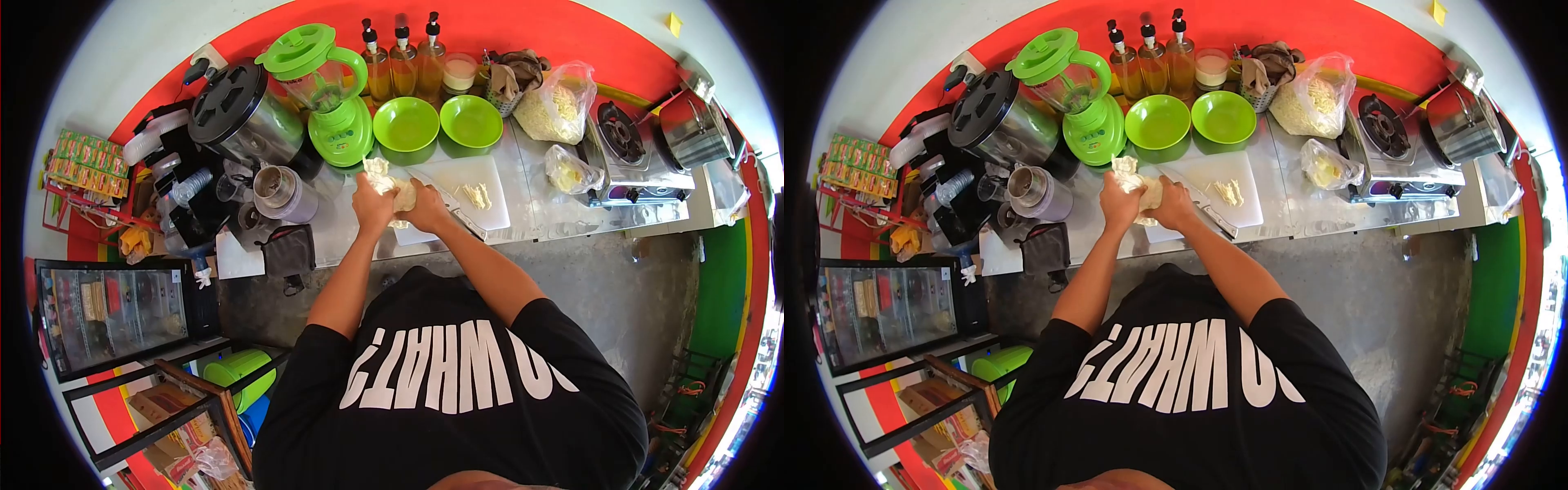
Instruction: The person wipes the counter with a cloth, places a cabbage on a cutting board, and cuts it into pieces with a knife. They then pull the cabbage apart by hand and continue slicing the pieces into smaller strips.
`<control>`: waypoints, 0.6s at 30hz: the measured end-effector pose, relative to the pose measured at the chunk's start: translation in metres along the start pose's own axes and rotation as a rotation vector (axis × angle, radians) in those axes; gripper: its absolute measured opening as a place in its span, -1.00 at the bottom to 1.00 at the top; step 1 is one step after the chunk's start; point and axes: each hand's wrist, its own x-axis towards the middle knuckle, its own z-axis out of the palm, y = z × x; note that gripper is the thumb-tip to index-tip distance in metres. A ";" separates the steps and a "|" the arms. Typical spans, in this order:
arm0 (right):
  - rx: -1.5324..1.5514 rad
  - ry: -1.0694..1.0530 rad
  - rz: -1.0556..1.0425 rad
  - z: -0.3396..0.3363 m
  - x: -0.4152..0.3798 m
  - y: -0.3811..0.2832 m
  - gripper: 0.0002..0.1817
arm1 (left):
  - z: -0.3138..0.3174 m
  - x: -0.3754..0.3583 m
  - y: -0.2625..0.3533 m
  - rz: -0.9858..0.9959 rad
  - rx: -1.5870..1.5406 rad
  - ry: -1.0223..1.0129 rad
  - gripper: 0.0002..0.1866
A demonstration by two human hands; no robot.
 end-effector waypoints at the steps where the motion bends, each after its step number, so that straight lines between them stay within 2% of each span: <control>1: -0.001 -0.003 -0.003 0.000 -0.001 -0.001 0.21 | -0.001 0.002 -0.002 -0.041 -0.032 0.004 -0.44; 2: -0.011 0.009 0.003 0.000 -0.003 -0.002 0.21 | -0.001 0.005 -0.004 -0.042 -0.033 0.006 -0.44; 4: -0.021 0.018 0.009 0.000 -0.007 -0.004 0.20 | 0.001 0.009 -0.014 -0.162 -0.269 -0.014 -0.37; 8: -0.015 0.018 0.006 0.002 -0.004 -0.001 0.20 | 0.002 0.020 -0.034 -0.147 -0.305 -0.093 -0.41; 10: -0.002 0.016 -0.010 0.004 0.000 0.001 0.19 | 0.003 0.024 -0.042 -0.317 -0.582 -0.136 -0.42; 18: 0.040 -0.013 0.034 -0.001 0.001 0.001 0.21 | -0.022 0.016 -0.029 -0.285 -0.698 -0.086 -0.38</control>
